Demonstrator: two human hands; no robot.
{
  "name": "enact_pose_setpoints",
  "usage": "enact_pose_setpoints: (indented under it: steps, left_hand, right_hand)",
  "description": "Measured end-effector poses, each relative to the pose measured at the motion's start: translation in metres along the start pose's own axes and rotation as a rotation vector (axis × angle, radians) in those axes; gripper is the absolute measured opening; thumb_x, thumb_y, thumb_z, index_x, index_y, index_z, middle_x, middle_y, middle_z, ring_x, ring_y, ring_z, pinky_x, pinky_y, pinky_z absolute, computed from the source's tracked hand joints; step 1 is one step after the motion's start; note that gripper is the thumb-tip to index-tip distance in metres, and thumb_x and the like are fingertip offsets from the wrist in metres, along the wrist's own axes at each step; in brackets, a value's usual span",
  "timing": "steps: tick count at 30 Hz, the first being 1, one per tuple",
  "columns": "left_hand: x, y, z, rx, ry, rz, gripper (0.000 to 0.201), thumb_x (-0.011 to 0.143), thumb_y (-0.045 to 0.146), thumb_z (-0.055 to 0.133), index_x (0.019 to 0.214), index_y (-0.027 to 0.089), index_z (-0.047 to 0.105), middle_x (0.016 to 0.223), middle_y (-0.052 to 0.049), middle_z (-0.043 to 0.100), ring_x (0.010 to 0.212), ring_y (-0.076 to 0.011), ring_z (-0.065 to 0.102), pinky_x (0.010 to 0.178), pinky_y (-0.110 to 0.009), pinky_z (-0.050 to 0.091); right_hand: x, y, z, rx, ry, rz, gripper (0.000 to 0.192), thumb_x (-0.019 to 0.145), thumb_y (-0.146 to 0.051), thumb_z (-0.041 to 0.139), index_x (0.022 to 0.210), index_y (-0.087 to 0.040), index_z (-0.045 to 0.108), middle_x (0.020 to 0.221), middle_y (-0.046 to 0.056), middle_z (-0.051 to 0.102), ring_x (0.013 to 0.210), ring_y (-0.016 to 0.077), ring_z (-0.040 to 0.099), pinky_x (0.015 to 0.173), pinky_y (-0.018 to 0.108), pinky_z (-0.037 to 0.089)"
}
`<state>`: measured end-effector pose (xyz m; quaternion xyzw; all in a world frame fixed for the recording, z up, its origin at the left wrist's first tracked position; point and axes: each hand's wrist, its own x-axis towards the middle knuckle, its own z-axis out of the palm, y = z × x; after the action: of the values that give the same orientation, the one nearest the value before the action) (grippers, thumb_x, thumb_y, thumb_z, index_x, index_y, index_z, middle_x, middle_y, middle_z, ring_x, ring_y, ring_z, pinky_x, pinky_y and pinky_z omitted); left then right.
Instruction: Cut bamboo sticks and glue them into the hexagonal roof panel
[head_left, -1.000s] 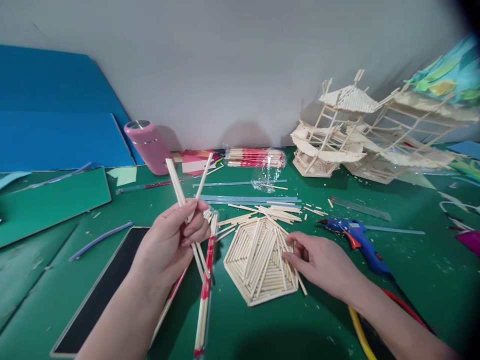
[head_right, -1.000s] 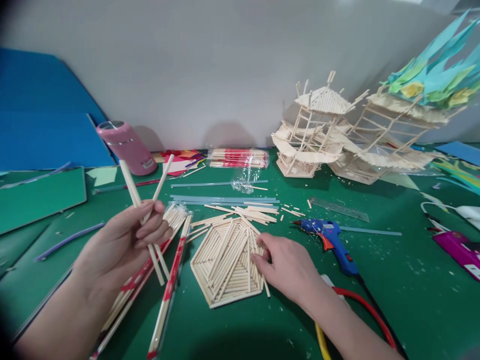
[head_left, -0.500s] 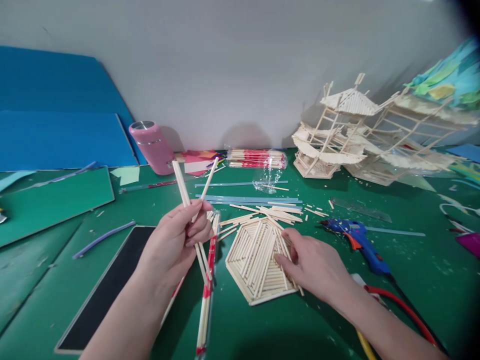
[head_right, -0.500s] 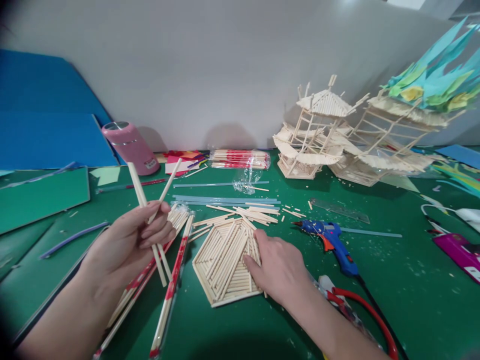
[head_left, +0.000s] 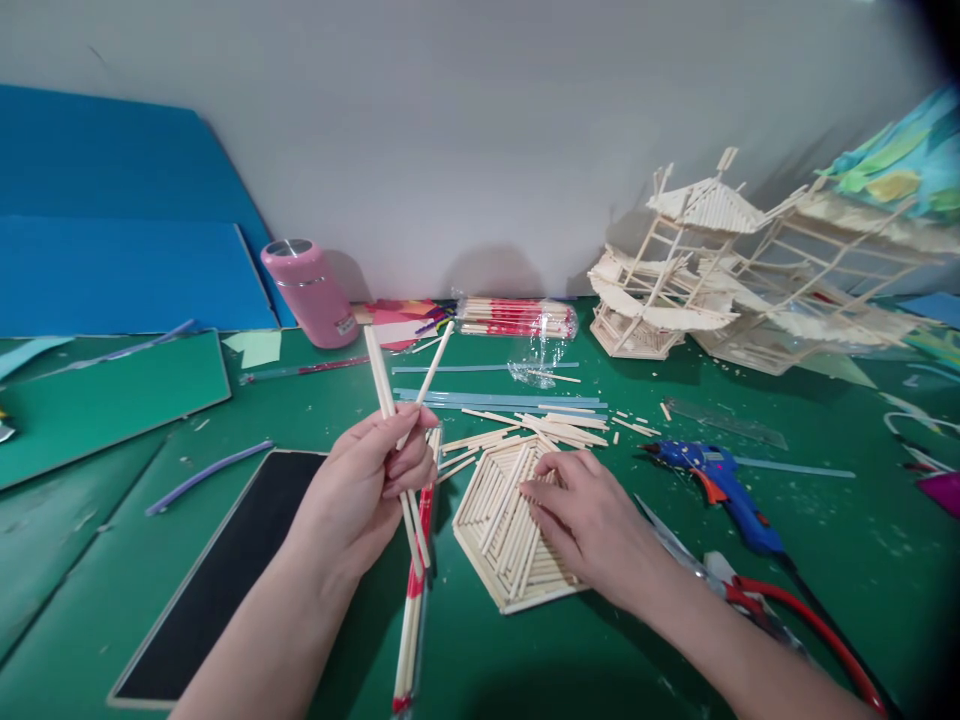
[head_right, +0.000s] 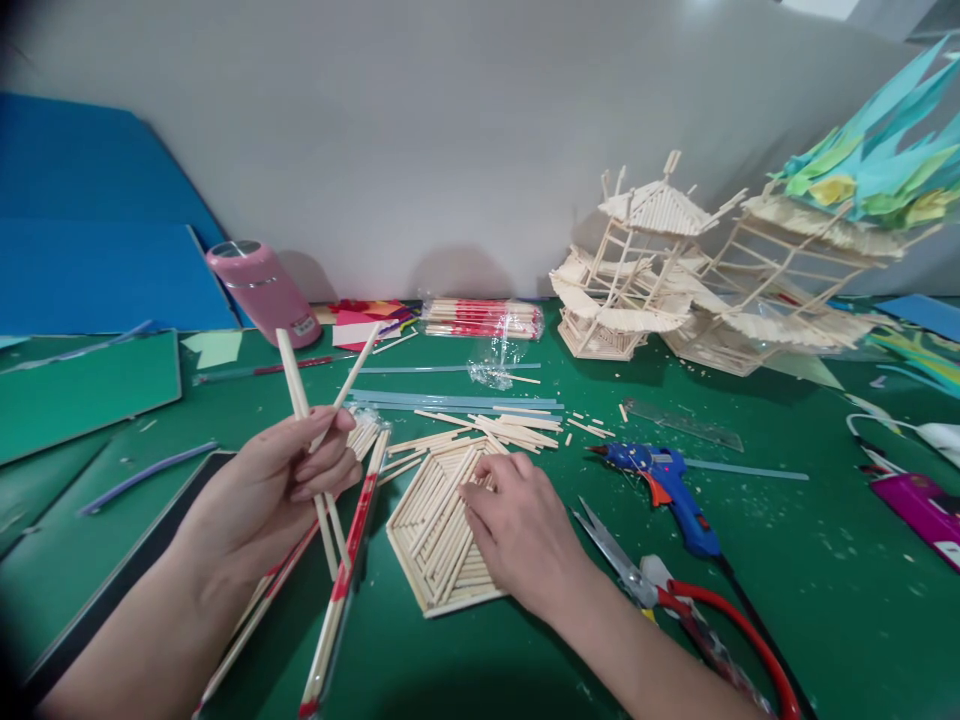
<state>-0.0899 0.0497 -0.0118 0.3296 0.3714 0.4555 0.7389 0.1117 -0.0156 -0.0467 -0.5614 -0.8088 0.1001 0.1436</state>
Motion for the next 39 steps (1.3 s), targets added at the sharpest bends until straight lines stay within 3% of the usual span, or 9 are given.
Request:
enact_pose_setpoints:
  steps: [10,14,20,28,39]
  left_hand:
    - [-0.005,-0.004,0.007,0.021,-0.050,-0.149,0.022,0.085,0.021,0.042,0.065,0.014,0.049,0.044,0.007,0.030,0.036,-0.0030,0.024,0.039,-0.016,0.022]
    - [-0.003,-0.009,0.011,0.027,-0.011,-0.179,0.024,0.084,0.020,0.041,0.062,0.015,0.047,0.045,0.004,0.037,0.040,-0.0069,0.039,0.042,-0.018,0.033]
    - [0.000,-0.021,0.011,0.059,0.027,-0.242,0.022,0.081,0.022,0.047,0.060,0.014,0.048,0.056,0.000,0.050,0.056,-0.0137,0.055,0.060,-0.029,0.048]
    - [0.001,-0.032,0.013,0.016,-0.043,-0.277,0.020,0.080,0.020,0.049,0.060,0.014,0.050,0.063,-0.003,0.055,0.065,-0.0161,0.057,0.067,-0.033,0.050]
    - [-0.002,-0.048,0.021,-0.120,-0.141,-0.249,0.024,0.082,0.021,0.047,0.059,0.014,0.052,0.064,-0.003,0.054,0.071,-0.0144,0.053,0.070,-0.027,0.043]
  right_hand:
    - [0.004,0.002,0.000,0.007,-0.026,0.004,0.022,0.084,-0.016,0.043,0.094,-0.020,0.062,0.100,0.009,0.053,0.094,0.0232,0.044,0.078,0.039,0.039]
    - [0.007,0.003,0.003,0.022,-0.020,-0.015,0.024,0.083,-0.014,0.044,0.097,-0.020,0.062,0.100,0.009,0.052,0.093,0.0230,0.044,0.078,0.039,0.039]
    - [0.009,0.005,0.005,0.031,0.011,-0.042,0.026,0.080,-0.011,0.048,0.099,-0.021,0.063,0.098,0.008,0.053,0.092,0.0227,0.045,0.077,0.038,0.040]
    - [0.014,0.005,0.006,0.068,0.003,-0.064,0.025,0.080,-0.010,0.048,0.097,-0.021,0.063,0.097,0.007,0.052,0.091,0.0214,0.044,0.077,0.036,0.039]
    - [0.010,0.005,0.002,0.113,-0.023,-0.042,0.023,0.079,-0.007,0.046,0.090,-0.019,0.062,0.096,0.007,0.053,0.091,0.0205,0.044,0.078,0.035,0.039]
